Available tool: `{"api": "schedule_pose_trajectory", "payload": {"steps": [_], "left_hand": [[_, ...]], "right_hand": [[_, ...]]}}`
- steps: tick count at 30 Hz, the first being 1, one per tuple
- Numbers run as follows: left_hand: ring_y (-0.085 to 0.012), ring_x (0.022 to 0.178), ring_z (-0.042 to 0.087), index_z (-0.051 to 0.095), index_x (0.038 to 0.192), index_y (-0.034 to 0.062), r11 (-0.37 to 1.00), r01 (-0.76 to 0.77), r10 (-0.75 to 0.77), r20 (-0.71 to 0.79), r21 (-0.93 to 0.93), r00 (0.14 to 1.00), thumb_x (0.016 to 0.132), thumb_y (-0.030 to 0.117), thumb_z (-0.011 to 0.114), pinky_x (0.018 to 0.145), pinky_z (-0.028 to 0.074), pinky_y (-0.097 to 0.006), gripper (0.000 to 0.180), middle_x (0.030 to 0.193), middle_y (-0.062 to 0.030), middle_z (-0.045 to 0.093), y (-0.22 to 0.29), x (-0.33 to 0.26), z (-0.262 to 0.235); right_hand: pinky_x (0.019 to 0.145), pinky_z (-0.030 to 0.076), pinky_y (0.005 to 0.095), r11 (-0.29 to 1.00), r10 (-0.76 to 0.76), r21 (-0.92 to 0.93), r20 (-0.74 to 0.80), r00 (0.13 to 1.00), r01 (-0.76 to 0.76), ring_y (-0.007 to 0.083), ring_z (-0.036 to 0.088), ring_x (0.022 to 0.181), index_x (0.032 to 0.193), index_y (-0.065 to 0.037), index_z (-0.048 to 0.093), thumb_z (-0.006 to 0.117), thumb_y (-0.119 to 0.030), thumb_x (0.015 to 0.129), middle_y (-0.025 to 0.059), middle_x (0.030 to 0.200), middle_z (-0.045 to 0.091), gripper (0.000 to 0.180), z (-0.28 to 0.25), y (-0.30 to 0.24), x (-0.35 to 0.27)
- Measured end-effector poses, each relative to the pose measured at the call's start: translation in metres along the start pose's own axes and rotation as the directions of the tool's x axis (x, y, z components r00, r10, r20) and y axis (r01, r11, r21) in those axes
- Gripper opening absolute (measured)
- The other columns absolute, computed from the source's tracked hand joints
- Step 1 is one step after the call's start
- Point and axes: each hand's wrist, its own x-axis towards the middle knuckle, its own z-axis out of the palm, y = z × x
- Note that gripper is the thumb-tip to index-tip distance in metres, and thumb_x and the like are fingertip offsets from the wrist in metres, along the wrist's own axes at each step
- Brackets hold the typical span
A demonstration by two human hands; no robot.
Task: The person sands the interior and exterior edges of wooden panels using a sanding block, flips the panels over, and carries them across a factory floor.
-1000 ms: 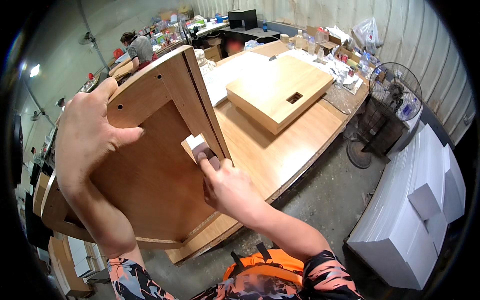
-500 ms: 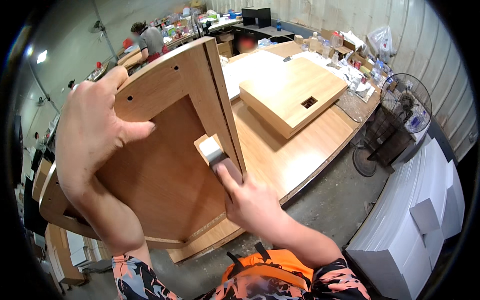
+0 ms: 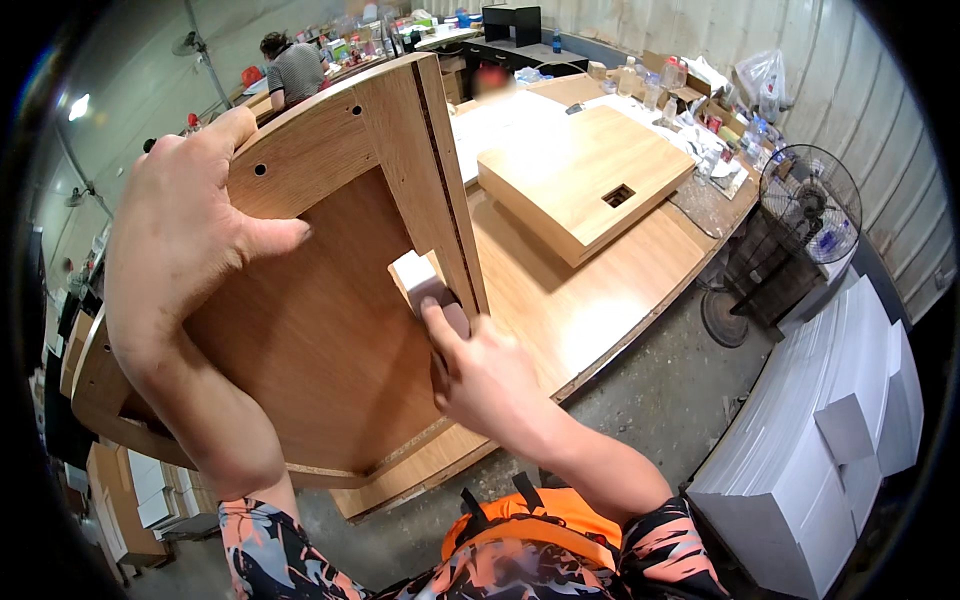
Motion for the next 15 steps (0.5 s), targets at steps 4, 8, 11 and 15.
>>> {"api": "schedule_pose_trajectory", "payload": {"steps": [4, 8, 11, 15], "left_hand": [[-0.037, 0.074, 0.066, 0.059, 0.095, -0.0012, 0.998, -0.067, 0.067, -0.095, 0.0, 0.993, 0.054, 0.018, 0.083, 0.067, 0.052, -0.04, 0.052, 0.076, -0.0237, 0.064, -0.01, -0.007, 0.009], [-0.0366, 0.073, 0.066, 0.058, 0.094, -0.0012, 0.993, -0.1, 0.091, -0.13, -0.065, 0.987, 0.056, 0.016, 0.081, 0.067, 0.052, -0.039, 0.048, 0.075, -0.0235, 0.063, -0.005, 0.0, 0.013], [-0.0362, 0.072, 0.066, 0.058, 0.094, -0.0013, 0.994, -0.058, 0.053, -0.05, -0.095, 0.997, 0.057, 0.015, 0.081, 0.067, 0.052, -0.038, 0.046, 0.075, -0.023, 0.063, -0.002, -0.004, 0.006], [-0.0333, 0.068, 0.067, 0.059, 0.093, -0.0009, 0.989, -0.067, 0.066, -0.018, -0.132, 0.998, 0.058, 0.015, 0.08, 0.065, 0.052, -0.037, 0.044, 0.073, -0.0211, 0.065, 0.005, 0.004, 0.009]], "right_hand": [[0.059, 0.054, 0.0468, 0.999, 0.019, 0.025, 0.03, 0.999, -0.02, 0.0387, 0.063, 0.063, 0.132, 0.0, 0.051, 0.063, -0.014, 0.079, 0.0255, 0.07, 0.058, 0.057, -0.008, -0.009, -0.002], [0.054, 0.052, 0.0451, 0.998, 0.01, 0.058, -0.16, 0.987, 0.0, 0.0388, 0.059, 0.059, 0.13, -0.004, 0.055, 0.065, -0.009, 0.079, 0.0236, 0.069, 0.057, 0.052, 0.014, 0.003, 0.013], [0.057, 0.051, 0.046, 0.996, 0.078, 0.035, -0.027, 0.997, -0.077, 0.0393, 0.058, 0.059, 0.129, -0.002, 0.055, 0.064, -0.008, 0.08, 0.0232, 0.071, 0.058, 0.05, 0.001, -0.014, -0.019], [0.058, 0.054, 0.0483, 0.996, 0.078, 0.058, -0.052, 0.996, -0.075, 0.0405, 0.06, 0.06, 0.138, -0.004, 0.048, 0.064, -0.013, 0.081, 0.0264, 0.074, 0.056, 0.06, 0.003, 0.0, -0.004]]}}
